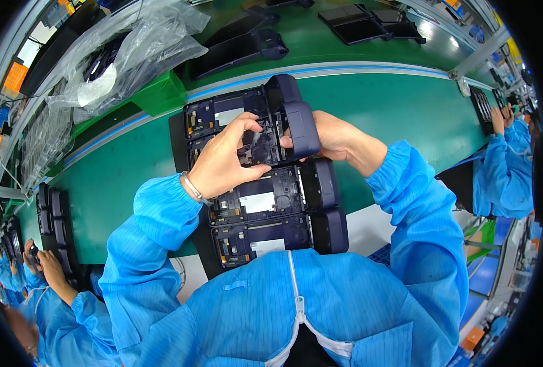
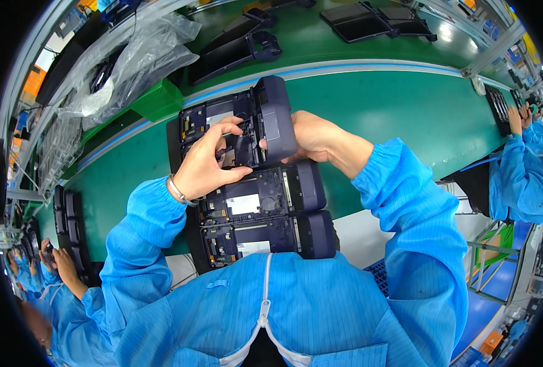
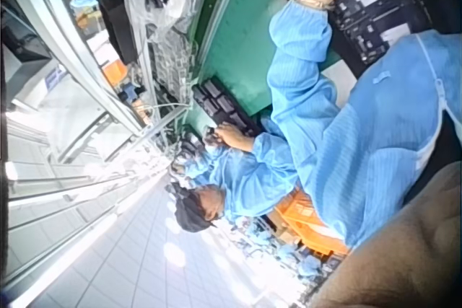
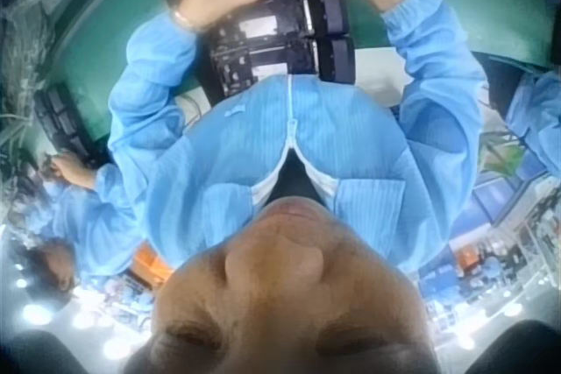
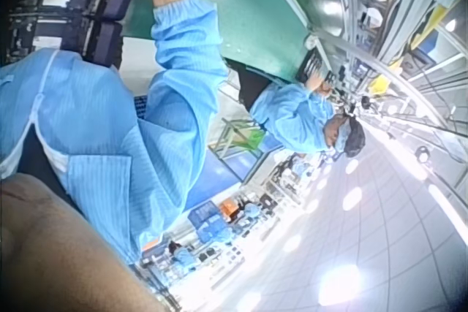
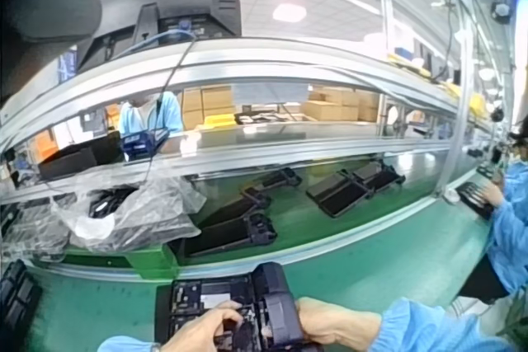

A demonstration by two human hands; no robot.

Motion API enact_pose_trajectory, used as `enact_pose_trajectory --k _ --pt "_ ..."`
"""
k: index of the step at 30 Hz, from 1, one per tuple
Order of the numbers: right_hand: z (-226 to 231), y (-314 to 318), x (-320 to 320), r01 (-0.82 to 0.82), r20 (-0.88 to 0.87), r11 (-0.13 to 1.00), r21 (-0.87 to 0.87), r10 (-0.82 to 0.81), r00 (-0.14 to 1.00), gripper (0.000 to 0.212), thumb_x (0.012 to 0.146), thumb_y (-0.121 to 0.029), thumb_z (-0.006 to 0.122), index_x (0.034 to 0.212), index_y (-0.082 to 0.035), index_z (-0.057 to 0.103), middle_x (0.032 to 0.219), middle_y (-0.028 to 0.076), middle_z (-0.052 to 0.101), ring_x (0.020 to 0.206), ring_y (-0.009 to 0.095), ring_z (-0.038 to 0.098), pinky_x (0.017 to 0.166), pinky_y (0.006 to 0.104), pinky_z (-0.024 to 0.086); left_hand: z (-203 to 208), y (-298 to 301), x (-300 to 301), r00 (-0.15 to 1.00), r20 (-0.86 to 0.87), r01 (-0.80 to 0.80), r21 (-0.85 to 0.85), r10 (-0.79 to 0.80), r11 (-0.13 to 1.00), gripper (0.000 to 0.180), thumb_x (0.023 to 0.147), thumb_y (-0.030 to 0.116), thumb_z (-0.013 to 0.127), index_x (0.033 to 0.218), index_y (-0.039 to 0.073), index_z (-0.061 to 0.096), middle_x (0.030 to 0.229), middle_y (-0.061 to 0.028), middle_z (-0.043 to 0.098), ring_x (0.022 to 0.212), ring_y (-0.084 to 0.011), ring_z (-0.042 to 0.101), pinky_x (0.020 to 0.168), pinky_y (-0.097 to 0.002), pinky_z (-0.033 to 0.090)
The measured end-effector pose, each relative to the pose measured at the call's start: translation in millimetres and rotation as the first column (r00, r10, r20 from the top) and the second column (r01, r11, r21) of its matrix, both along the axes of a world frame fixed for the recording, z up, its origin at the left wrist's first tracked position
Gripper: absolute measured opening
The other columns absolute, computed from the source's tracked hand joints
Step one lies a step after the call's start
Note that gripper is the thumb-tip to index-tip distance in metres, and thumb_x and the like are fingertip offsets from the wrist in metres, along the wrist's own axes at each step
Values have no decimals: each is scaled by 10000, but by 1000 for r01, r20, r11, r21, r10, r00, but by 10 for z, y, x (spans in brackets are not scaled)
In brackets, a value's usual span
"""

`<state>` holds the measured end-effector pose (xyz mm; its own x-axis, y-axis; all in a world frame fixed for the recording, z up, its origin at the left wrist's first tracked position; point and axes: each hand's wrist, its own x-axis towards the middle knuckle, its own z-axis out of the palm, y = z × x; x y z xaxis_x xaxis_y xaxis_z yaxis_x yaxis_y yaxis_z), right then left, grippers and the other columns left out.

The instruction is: The person assembles internal components, including PCBs and cables, into electronic device housings by hand.

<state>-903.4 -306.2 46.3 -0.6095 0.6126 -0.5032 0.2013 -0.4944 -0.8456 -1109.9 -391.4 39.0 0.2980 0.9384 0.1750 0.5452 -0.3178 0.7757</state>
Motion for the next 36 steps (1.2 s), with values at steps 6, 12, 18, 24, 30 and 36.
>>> enact_pose_trajectory --k 6,12,18,24,30,36 --pt "-28 -6 -10 1 -2 999 46 -1 1000 282 680 -87 762 869 12 578 757 68 585 636 151 575 553 274 486 -31 6 -4 999 41 5 4 -5 1000 597 618 122 776 1090 53 416 1278 -142 399 1084 -320 513 858 -385 473" --pt "-64 24 -2 -16 -46 999 31 18 999 293 708 -52 727 922 25 543 778 94 577 677 201 610 585 317 521 -31 16 10 1000 6 -1 -37 1 999 602 609 139 783 1079 51 417 1276 -128 405 1060 -309 526 846 -380 473" --pt "-172 122 -35 111 -81 991 -69 -117 990 265 737 -114 710 915 25 571 784 114 587 629 206 611 557 311 526 -60 23 39 1000 -3 5 -43 -5 999 591 610 135 784 1066 48 418 1271 -125 410 1044 -300 534 851 -376 470" --pt "-239 103 -35 151 -82 989 1 -150 985 256 737 -117 706 885 53 586 784 130 608 615 214 615 554 315 528 -26 12 62 1000 16 10 -85 -9 996 577 618 124 783 1056 42 416 1256 -130 418 1022 -244 546 808 -334 492" --pt "-282 175 199 79 -52 997 8 -78 996 263 812 -111 612 988 77 563 878 134 609 760 202 609 706 332 512 -43 53 68 998 -64 22 12 -21 1000 573 617 128 784 1051 39 420 1230 -127 447 1000 -234 551 773 -312 494" --pt "62 -133 451 218 -105 975 38 -213 971 401 838 -144 588 1131 106 478 941 134 576 840 196 574 732 330 502 -60 47 55 995 -99 -11 -13 10 1000 564 619 130 783 1056 42 437 1211 -119 470 929 -217 565 717 -291 495"
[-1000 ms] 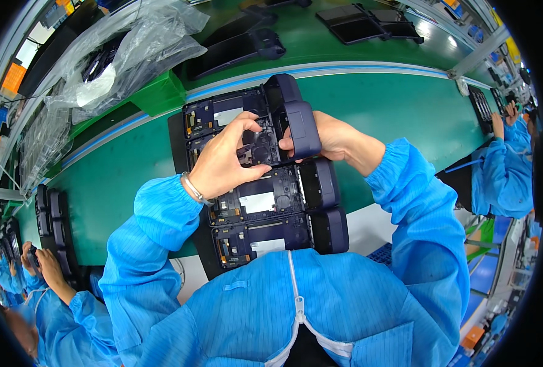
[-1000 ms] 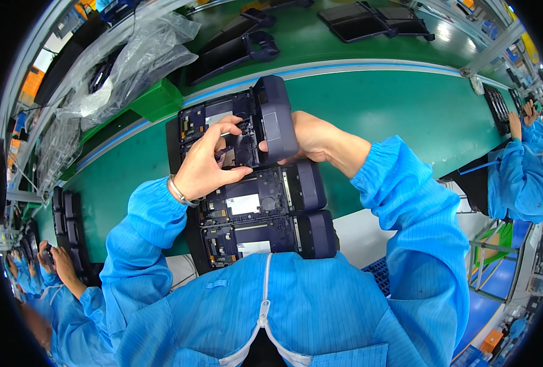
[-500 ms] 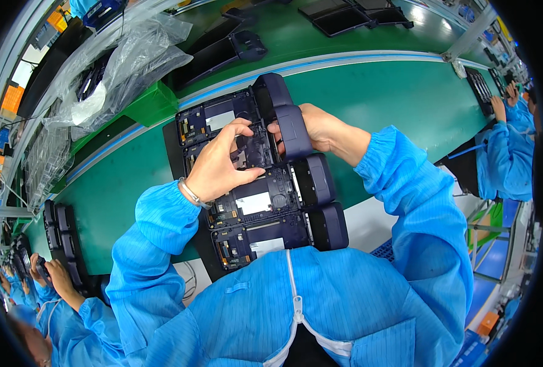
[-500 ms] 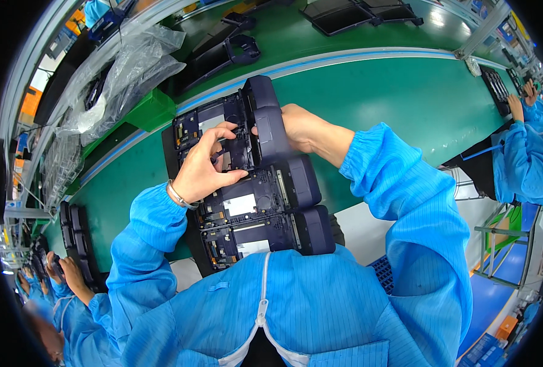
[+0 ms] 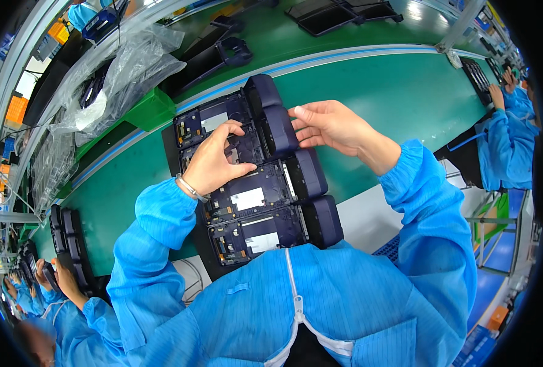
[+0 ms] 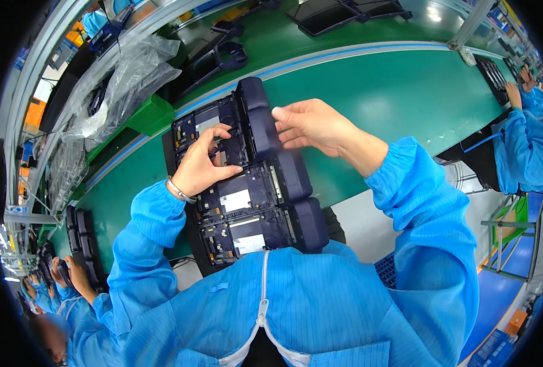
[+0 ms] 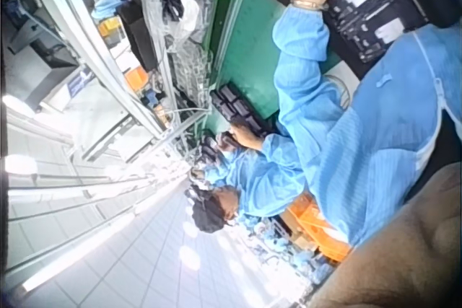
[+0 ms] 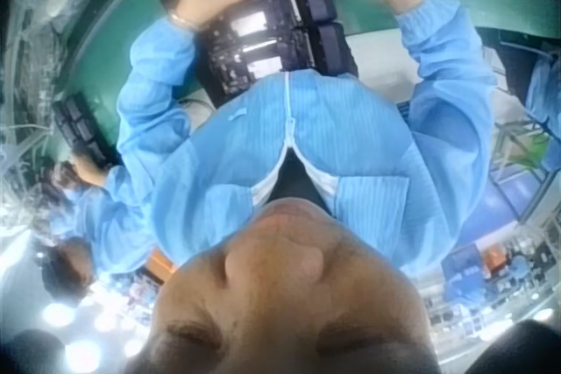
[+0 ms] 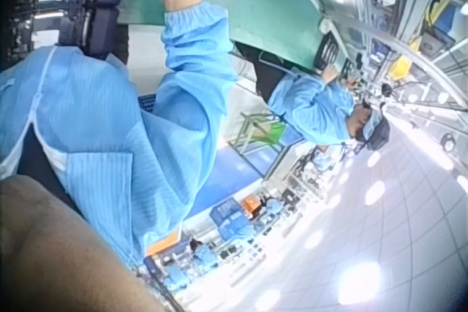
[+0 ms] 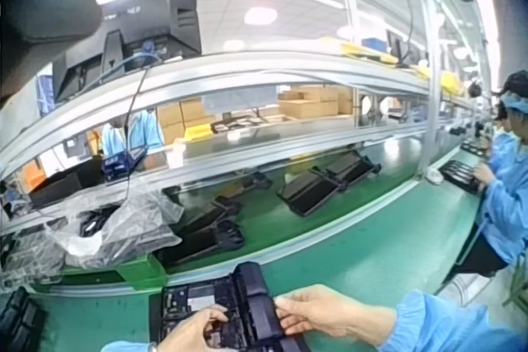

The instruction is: The person assembles internal components, including PCBs and cables, into electronic device housings by hand.

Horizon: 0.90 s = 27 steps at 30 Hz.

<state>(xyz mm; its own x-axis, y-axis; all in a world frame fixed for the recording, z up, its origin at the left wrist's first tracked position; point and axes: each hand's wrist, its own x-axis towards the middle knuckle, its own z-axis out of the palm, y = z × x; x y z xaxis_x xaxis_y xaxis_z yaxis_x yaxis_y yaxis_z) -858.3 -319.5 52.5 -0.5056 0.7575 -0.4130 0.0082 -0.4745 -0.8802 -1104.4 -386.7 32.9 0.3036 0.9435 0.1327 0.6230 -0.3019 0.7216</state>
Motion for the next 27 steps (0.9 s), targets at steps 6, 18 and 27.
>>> enact_pose_trajectory --k 6,18,27 --pt "-84 -25 -9 -73 88 977 198 57 994 533 790 -132 658 1207 94 415 877 77 582 806 143 570 705 282 490 -2 -9 28 996 -2 -86 -80 86 993 605 627 121 783 1126 50 449 1145 -90 524 670 -97 516 604 -230 460" --pt "230 -404 -167 -164 42 787 594 173 984 184 829 -72 600 984 26 623 843 52 612 655 82 547 629 223 458 369 -186 494 632 758 480 -548 163 685 216 795 -9 452 993 -32 535 704 9 434 521 -26 300 416 -170 212" --pt "145 -294 9 47 -121 926 374 -2 993 146 846 -120 587 926 2 586 831 75 624 757 143 605 729 254 482 264 -239 558 551 798 446 -529 244 722 343 899 120 497 1209 -7 420 999 -93 540 636 -44 363 442 -149 269"
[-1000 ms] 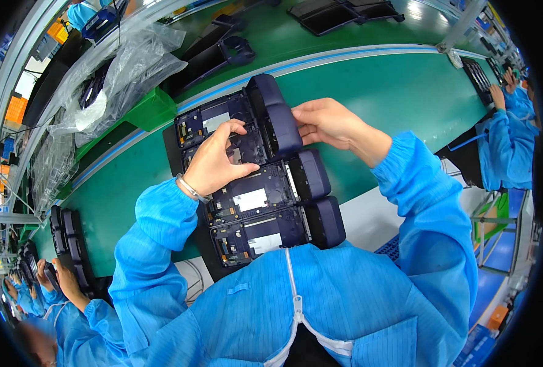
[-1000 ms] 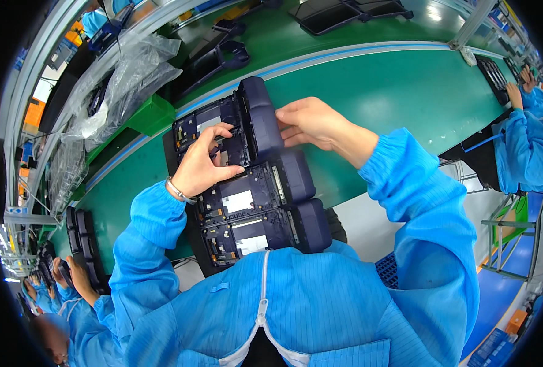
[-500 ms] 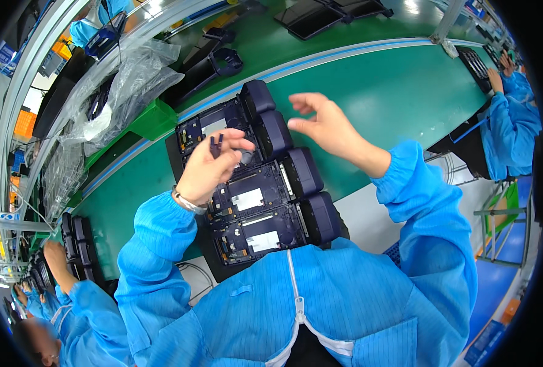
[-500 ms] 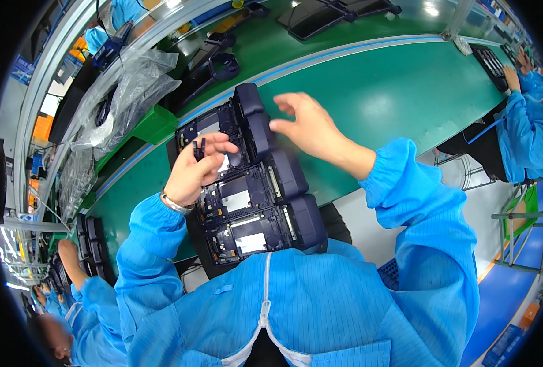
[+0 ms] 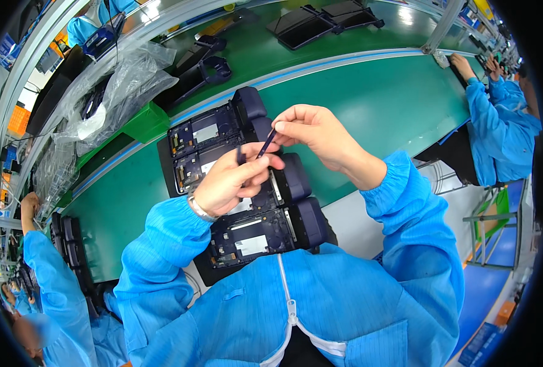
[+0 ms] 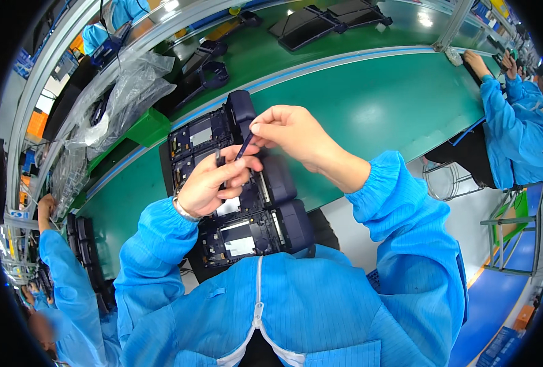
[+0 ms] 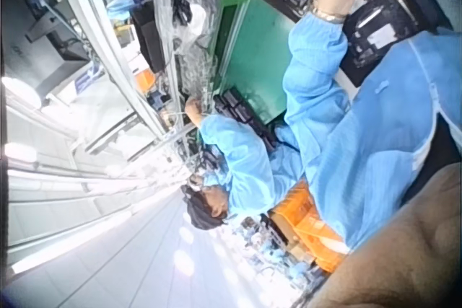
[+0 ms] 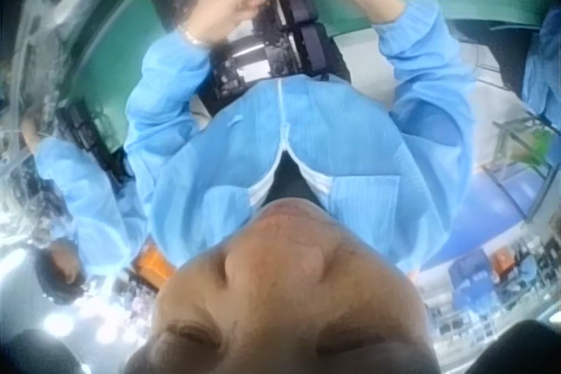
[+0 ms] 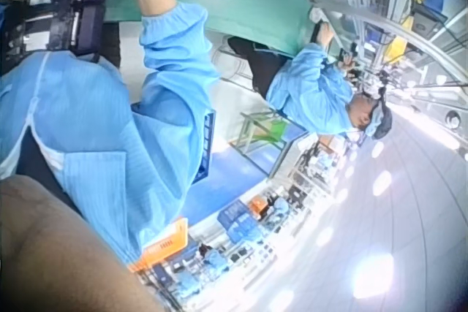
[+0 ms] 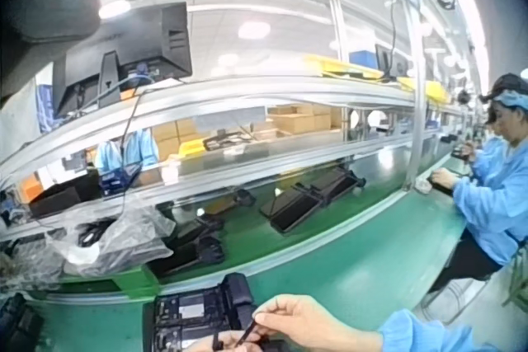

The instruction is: The person assembles internal components, including PCBs and cables, into electronic device housings by hand.

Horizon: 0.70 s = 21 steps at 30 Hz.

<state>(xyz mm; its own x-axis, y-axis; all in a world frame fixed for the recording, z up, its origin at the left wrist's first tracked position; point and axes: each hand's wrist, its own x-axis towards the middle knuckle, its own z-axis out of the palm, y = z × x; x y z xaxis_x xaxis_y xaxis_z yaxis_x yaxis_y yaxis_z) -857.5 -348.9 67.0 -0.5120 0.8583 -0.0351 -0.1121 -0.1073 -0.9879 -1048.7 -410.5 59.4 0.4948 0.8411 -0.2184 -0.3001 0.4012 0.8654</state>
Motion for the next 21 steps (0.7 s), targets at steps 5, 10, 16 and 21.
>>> enact_pose_trajectory --k 5,10,16,21 --pt "-34 -1 72 53 38 998 -29 -52 998 147 849 -130 587 921 -3 589 846 69 612 777 136 596 744 260 481 -42 -9 -70 978 -117 -178 -46 172 983 296 897 210 536 1107 5 498 932 -73 533 576 -30 353 415 -146 254" --pt "-79 -5 82 21 -32 998 -60 -23 999 141 854 -122 580 936 -7 585 868 57 602 770 129 590 740 261 484 -30 42 -67 997 -11 -82 -153 81 985 295 854 202 608 1053 -5 541 873 -48 559 526 -14 344 390 -151 236" --pt "-101 -68 121 -92 -145 996 -17 88 985 158 860 -117 577 974 -9 577 882 51 599 773 129 591 733 256 492 -41 14 -11 999 -12 -52 -240 50 969 254 791 100 673 993 7 551 792 -14 554 523 -22 370 395 -156 248" --pt "-113 -228 123 -10 -37 997 -79 7 999 187 852 -117 589 1002 -6 570 906 64 600 765 135 605 703 267 514 -76 -45 79 977 -123 -194 -166 175 967 226 777 76 683 947 24 543 784 -9 555 526 -23 408 396 -164 249"
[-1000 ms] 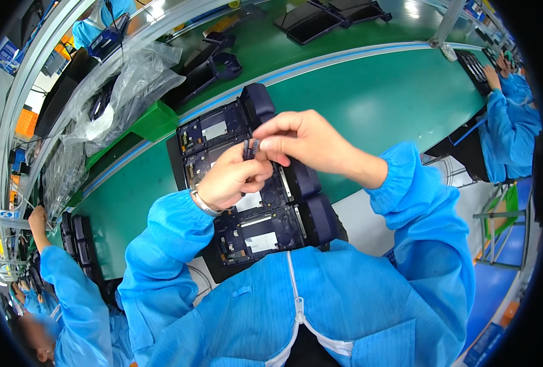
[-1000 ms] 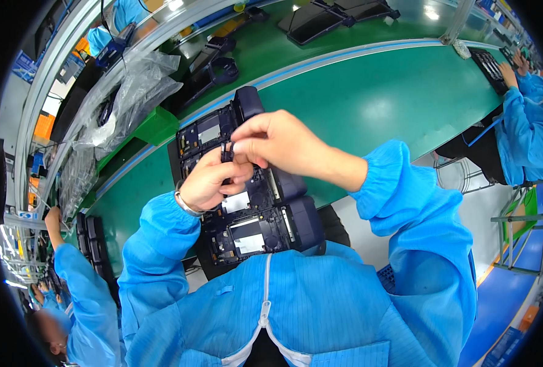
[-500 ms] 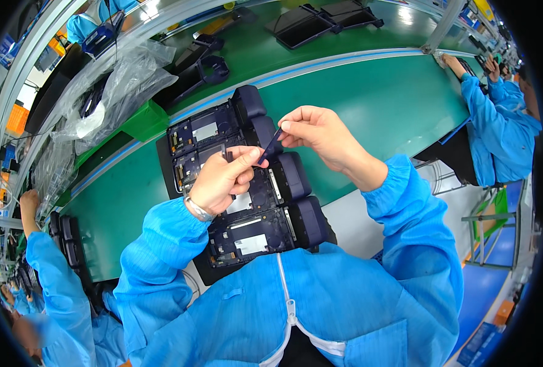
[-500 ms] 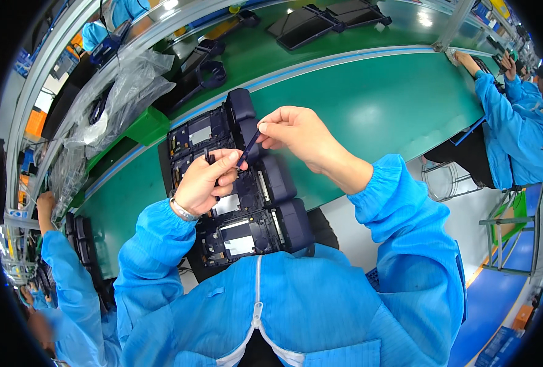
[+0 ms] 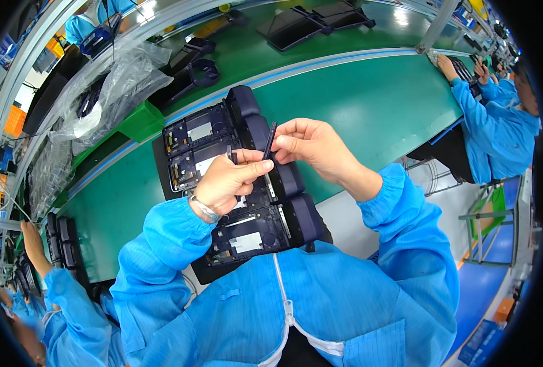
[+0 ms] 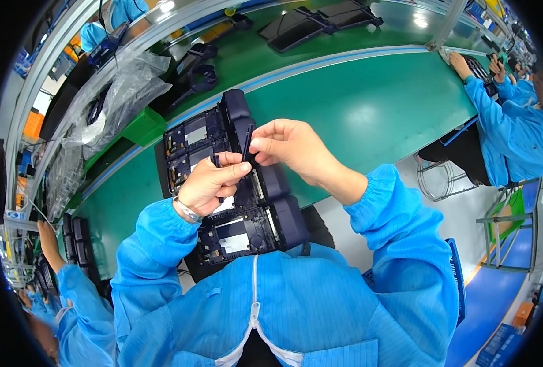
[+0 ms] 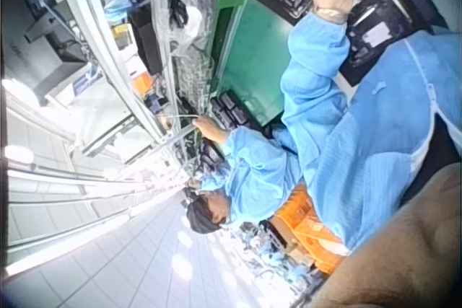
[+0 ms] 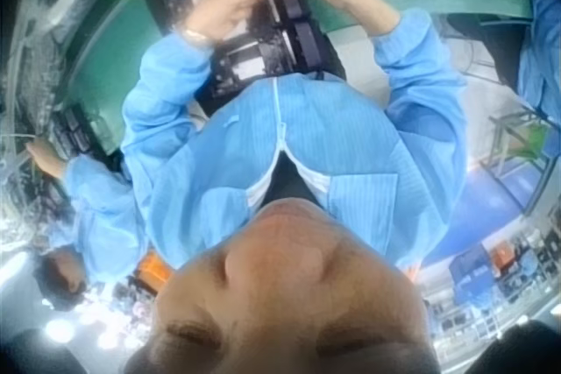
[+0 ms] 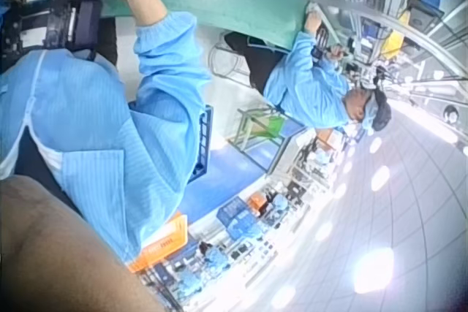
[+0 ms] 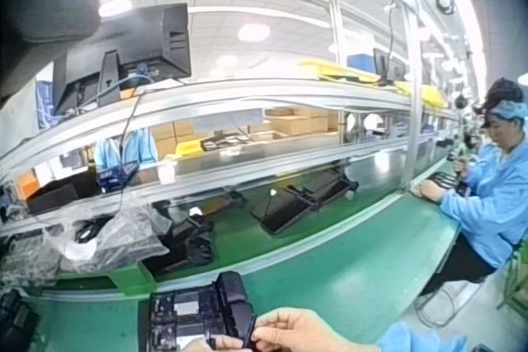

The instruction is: The person assembles internal components, including PCBs and cables, into electronic device housings by hand.

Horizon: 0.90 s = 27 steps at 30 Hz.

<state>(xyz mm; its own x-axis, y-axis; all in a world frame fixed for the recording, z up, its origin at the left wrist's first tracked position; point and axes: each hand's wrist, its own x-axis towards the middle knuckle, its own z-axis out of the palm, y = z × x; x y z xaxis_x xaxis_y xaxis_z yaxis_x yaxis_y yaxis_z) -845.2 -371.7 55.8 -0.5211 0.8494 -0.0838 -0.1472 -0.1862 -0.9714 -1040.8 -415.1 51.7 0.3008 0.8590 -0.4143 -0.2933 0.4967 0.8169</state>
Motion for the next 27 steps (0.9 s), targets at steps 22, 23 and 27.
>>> enact_pose_trajectory --k 22,23,27 --pt "-199 -99 311 70 87 970 -234 -51 995 171 838 -168 611 934 -35 562 861 83 609 697 153 617 634 298 531 -88 -427 -211 386 -881 630 469 274 619 780 576 220 806 1202 45 373 1257 -155 428 1059 -359 509 880 -382 440" --pt "-170 -96 303 76 97 973 -216 -56 994 171 844 -164 604 948 -38 555 857 75 609 679 157 624 613 287 532 -68 -427 -206 371 -894 629 441 252 640 784 577 193 808 1213 50 372 1264 -153 427 1099 -347 487 888 -378 436" --pt "-27 -130 252 104 114 979 -176 -84 990 170 856 -158 589 968 -38 545 852 66 606 639 159 627 576 273 532 -38 -407 -202 385 -887 640 456 255 618 786 586 149 802 1236 61 369 1260 -147 437 1093 -325 497 858 -360 456"
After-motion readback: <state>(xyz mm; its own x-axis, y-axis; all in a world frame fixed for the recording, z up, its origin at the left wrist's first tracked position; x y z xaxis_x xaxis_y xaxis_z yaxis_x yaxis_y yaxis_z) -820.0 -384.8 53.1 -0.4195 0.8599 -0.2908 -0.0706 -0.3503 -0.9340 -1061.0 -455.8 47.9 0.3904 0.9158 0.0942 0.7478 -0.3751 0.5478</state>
